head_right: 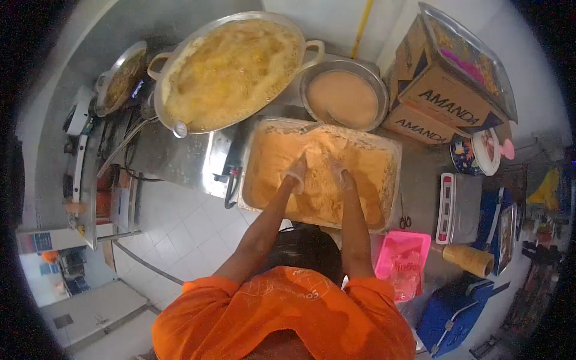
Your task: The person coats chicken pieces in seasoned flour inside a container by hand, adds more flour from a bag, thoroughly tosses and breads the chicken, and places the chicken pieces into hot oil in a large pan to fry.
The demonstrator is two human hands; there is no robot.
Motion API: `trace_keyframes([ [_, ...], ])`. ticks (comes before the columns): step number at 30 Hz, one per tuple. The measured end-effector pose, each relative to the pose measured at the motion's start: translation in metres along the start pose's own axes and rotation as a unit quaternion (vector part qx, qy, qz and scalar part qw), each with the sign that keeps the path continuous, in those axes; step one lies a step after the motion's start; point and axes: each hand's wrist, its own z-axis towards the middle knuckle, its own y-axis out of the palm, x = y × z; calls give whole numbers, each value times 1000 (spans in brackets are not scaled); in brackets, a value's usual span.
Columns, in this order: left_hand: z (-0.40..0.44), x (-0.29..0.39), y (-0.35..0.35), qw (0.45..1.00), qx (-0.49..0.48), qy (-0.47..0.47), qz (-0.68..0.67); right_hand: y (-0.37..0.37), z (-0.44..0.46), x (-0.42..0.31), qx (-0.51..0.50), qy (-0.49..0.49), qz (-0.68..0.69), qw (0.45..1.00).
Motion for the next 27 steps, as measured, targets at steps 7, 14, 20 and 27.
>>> trace_keyframes([
  [7, -63, 65, -150, 989, -121, -59, 66, -18, -11, -7, -108, -191, 161, 962],
  [14, -56, 182, -143, 962, -39, -179, 201, -19, 43, -21, 137, 1, -66, 988],
  [20, -50, 178, -172, 966, -195, -114, 129, 96, 14, -88, 182, -34, -615, 766],
  [27, -87, 140, -191, 895, 79, -59, -435, 55, 19, -81, 66, 7, -608, 791],
])
